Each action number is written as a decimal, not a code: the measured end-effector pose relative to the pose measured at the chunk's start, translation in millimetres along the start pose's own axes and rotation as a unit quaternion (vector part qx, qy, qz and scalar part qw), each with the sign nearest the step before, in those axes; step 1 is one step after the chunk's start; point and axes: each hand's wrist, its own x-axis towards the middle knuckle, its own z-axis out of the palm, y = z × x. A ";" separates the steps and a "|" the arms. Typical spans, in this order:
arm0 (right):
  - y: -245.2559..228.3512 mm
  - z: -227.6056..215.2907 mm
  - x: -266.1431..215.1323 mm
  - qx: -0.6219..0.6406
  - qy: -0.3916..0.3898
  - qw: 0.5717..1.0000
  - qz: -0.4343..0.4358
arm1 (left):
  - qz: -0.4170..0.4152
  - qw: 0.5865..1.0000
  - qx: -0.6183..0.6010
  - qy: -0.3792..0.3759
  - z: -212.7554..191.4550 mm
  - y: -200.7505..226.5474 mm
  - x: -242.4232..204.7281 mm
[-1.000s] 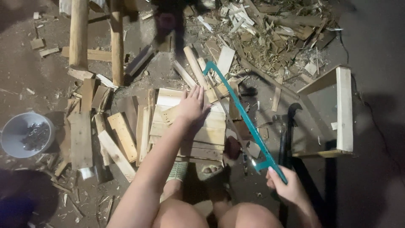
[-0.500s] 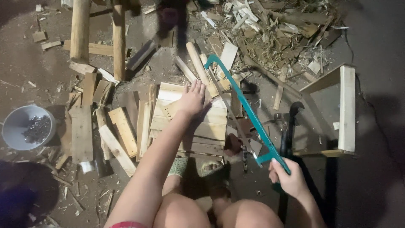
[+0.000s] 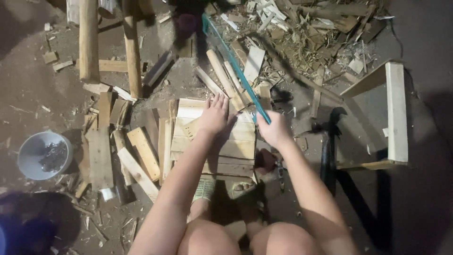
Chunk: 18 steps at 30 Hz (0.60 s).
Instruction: The person uses a hand saw to cut a small piece of wood, then sands the cut piece with sandpaper. The person then picks up a larger piece of wood and sands it with a sanding block.
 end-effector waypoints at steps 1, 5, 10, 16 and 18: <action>-5.9 -4.2 2.7 0.001 0.000 1.000 0.001 | 0.001 1.000 0.000 -0.001 -10.9 1.8 -0.5; -0.4 -7.6 -13.0 -0.001 -0.018 1.000 0.023 | -0.024 0.999 -0.028 -0.008 -29.8 15.9 -11.7; 13.2 -37.9 -85.9 -0.003 -0.032 0.999 0.038 | -0.041 0.999 -0.032 -0.001 -19.0 13.6 -9.2; 63.1 -89.9 -180.1 0.023 -0.037 0.992 0.119 | -0.020 0.999 -0.025 -0.004 -6.2 9.4 -4.7; 38.4 -85.0 -172.5 0.007 -0.045 0.989 0.142 | -0.017 1.000 -0.024 -0.004 2.0 3.9 2.6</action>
